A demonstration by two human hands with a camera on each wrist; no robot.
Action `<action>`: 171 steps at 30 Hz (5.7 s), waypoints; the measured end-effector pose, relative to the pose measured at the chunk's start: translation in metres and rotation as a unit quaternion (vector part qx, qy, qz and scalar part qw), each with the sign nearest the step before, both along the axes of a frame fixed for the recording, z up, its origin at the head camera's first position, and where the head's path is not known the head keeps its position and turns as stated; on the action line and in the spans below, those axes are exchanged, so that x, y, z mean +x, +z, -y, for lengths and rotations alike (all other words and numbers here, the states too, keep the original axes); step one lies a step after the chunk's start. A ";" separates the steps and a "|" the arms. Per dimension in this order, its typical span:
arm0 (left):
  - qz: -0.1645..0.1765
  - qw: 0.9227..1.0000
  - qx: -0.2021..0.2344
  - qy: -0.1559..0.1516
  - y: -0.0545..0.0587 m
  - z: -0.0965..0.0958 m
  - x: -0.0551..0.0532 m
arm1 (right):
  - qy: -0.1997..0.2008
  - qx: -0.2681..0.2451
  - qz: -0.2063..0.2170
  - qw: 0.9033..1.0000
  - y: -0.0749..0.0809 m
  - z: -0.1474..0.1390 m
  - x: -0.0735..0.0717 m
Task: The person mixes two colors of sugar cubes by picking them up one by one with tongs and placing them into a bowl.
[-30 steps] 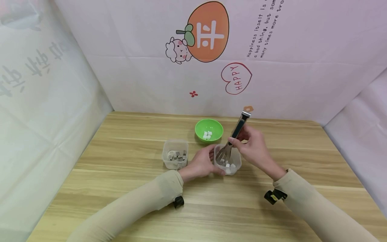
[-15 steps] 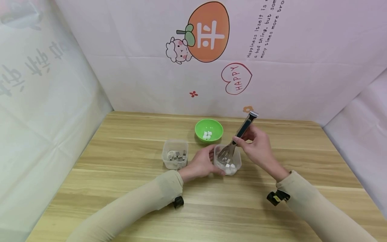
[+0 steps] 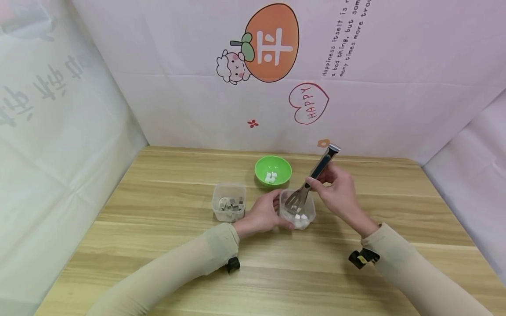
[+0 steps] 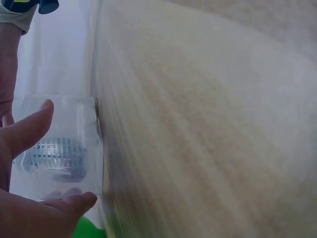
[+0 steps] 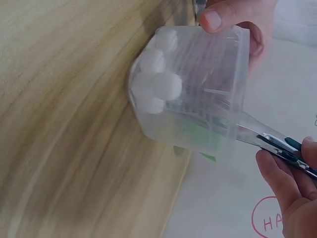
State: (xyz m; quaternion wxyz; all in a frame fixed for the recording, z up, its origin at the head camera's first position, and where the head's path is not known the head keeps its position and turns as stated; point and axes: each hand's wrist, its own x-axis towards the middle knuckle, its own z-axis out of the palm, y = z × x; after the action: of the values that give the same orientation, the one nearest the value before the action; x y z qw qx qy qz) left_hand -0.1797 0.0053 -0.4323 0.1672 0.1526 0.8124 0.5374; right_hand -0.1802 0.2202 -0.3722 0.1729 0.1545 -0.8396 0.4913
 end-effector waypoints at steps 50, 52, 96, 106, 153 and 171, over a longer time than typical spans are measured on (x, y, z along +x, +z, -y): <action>0.004 1.000 0.006 0.008 0.000 0.000 0.000 | -0.037 -0.111 0.009 0.993 0.053 0.023 -0.059; 0.002 1.000 0.007 0.006 0.000 0.000 0.000 | -0.045 -0.107 0.014 0.993 0.051 0.026 -0.062; 0.007 1.000 -0.009 0.006 0.000 -0.001 0.000 | -0.022 -0.017 -0.020 0.999 0.059 -0.010 0.003; 0.001 1.000 -0.015 0.005 0.000 -0.002 -0.001 | -0.026 0.019 -0.019 0.999 0.054 -0.018 0.017; -0.006 1.000 -0.003 -0.009 0.001 0.001 -0.001 | -0.018 0.036 0.000 0.999 0.005 0.001 0.009; -0.003 1.000 -0.016 -0.003 0.001 -0.001 0.000 | -0.018 0.039 -0.003 0.999 -0.001 -0.005 0.008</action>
State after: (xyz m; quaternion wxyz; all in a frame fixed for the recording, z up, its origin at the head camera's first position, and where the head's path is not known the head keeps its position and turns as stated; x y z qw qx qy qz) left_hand -0.1798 0.0059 -0.4311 0.1686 0.1536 0.8212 0.5231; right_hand -0.1725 0.2253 -0.3737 0.1778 0.1471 -0.8602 0.4547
